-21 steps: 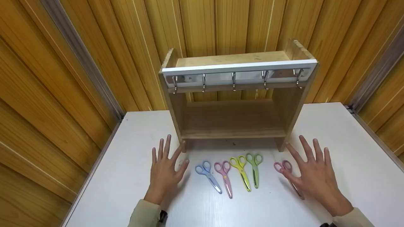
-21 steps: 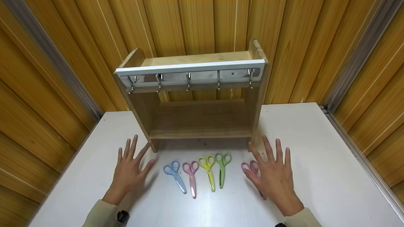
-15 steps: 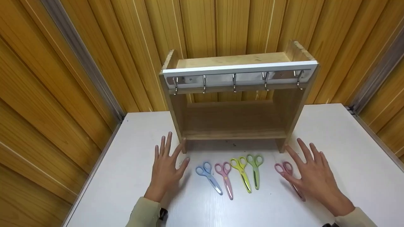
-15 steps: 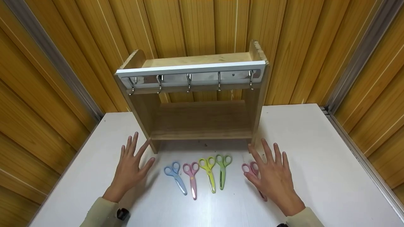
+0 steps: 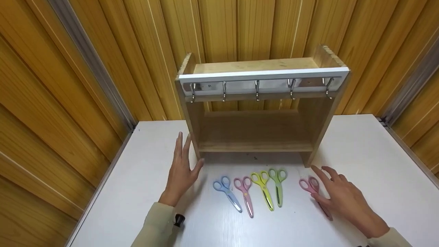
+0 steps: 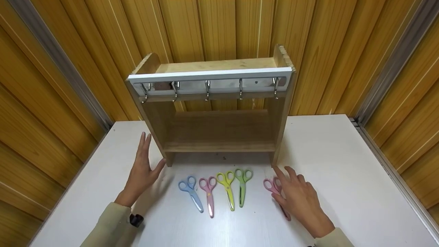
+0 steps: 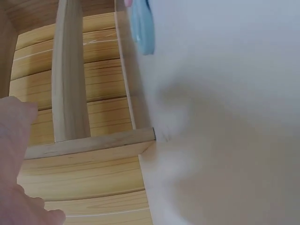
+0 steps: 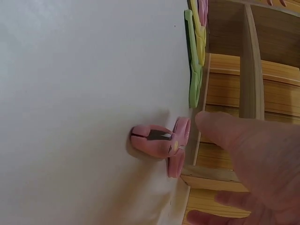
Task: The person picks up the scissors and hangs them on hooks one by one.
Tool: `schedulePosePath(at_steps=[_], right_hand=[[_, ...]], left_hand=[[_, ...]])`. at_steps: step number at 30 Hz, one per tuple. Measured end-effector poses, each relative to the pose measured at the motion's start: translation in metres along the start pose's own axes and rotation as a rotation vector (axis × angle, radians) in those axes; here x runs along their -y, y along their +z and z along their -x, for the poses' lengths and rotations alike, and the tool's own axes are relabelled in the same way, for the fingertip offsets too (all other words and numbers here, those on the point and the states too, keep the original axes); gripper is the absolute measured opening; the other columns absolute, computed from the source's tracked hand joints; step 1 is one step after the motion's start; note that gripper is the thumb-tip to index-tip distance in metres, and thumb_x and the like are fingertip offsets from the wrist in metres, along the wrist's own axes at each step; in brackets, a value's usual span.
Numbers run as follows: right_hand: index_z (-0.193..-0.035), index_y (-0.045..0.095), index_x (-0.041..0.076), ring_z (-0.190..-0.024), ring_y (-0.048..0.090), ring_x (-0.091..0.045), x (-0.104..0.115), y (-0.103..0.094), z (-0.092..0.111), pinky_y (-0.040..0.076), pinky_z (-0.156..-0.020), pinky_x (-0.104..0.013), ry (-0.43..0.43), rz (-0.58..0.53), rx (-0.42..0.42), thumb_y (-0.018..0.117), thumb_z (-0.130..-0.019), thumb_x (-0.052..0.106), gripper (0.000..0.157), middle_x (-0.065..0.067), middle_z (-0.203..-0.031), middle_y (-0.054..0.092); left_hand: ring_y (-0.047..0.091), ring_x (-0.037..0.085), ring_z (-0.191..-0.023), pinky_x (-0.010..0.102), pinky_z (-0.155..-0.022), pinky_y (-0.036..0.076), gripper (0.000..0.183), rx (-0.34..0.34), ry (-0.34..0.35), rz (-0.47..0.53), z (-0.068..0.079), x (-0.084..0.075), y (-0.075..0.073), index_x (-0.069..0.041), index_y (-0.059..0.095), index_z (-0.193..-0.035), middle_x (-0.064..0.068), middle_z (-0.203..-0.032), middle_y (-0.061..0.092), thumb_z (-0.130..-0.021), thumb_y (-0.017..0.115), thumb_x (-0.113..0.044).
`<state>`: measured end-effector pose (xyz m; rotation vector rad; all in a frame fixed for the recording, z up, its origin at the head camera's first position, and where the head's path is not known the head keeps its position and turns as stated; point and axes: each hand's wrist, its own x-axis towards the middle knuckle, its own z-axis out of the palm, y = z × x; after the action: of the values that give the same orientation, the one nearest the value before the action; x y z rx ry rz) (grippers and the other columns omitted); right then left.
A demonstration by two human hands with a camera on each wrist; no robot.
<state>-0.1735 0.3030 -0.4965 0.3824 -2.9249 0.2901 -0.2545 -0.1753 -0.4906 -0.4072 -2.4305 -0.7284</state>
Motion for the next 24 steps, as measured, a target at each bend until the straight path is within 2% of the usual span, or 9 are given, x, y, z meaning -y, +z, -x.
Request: schedulePosePath(at_steps=[3, 6, 9, 13, 18, 24], right_hand=[[-0.145, 0.055, 0.009, -0.096, 0.063, -0.037, 0.000, -0.001, 0.002, 0.056, -0.056, -0.048, -0.004, -0.021, -0.047, 0.083, -0.085, 0.034, 0.070, -0.022, -0.127, 0.059], [-0.135, 0.062, 0.005, -0.092, 0.064, -0.035, 0.001, -0.001, 0.005, 0.056, -0.055, -0.051, 0.015, -0.043, -0.047, 0.082, -0.085, 0.031, 0.060, -0.019, -0.114, 0.063], [-0.129, 0.066, 0.003, -0.081, 0.064, -0.029, 0.003, -0.002, 0.006, 0.054, -0.052, -0.050, 0.039, -0.048, -0.011, 0.083, -0.085, 0.031, 0.054, -0.015, -0.104, 0.063], [-0.123, 0.069, -0.001, -0.072, 0.059, -0.021, 0.004, -0.005, 0.008, 0.050, -0.048, -0.044, 0.065, -0.052, 0.072, 0.083, -0.085, 0.032, 0.052, -0.010, -0.094, 0.062], [-0.123, 0.069, -0.002, -0.070, 0.055, -0.018, 0.006, -0.006, 0.011, 0.046, -0.047, -0.037, 0.090, -0.062, 0.134, 0.082, -0.086, 0.033, 0.052, -0.005, -0.087, 0.059], [-0.123, 0.070, 0.000, -0.067, 0.051, -0.016, 0.006, -0.002, 0.016, 0.041, -0.047, -0.034, 0.111, -0.062, 0.148, 0.084, -0.084, 0.030, 0.052, -0.003, -0.084, 0.056]], left_hand=[[0.020, 0.027, -0.156, 0.047, -0.121, 0.034, 0.097, 0.019, -0.072, 0.125, -0.010, -0.002, -0.001, -0.025, 0.007, -0.166, 0.004, -0.173, 0.005, -0.097, 0.074, -0.031], [0.024, 0.031, -0.155, 0.051, -0.122, 0.032, 0.100, 0.050, -0.166, 0.253, -0.019, -0.004, -0.002, -0.026, 0.004, -0.166, 0.001, -0.173, 0.009, -0.096, 0.075, -0.028], [0.031, 0.037, -0.151, 0.056, -0.119, 0.036, 0.098, 0.067, -0.243, 0.381, -0.026, -0.004, -0.001, -0.026, 0.007, -0.166, 0.004, -0.172, 0.016, -0.096, 0.076, -0.023], [0.038, 0.042, -0.147, 0.058, -0.115, 0.039, 0.089, 0.065, -0.286, 0.498, -0.031, -0.003, 0.002, -0.026, 0.015, -0.165, 0.011, -0.168, 0.027, -0.097, 0.073, -0.017], [0.048, 0.037, -0.141, 0.053, -0.111, 0.046, 0.078, 0.043, -0.315, 0.562, -0.035, -0.003, 0.007, -0.026, 0.025, -0.163, 0.012, -0.162, 0.040, -0.100, 0.069, -0.013], [0.061, 0.034, -0.129, 0.042, -0.099, 0.057, 0.066, -0.002, -0.317, 0.543, -0.037, -0.005, 0.012, -0.015, 0.038, -0.159, 0.014, -0.152, 0.052, -0.100, 0.068, -0.010]])
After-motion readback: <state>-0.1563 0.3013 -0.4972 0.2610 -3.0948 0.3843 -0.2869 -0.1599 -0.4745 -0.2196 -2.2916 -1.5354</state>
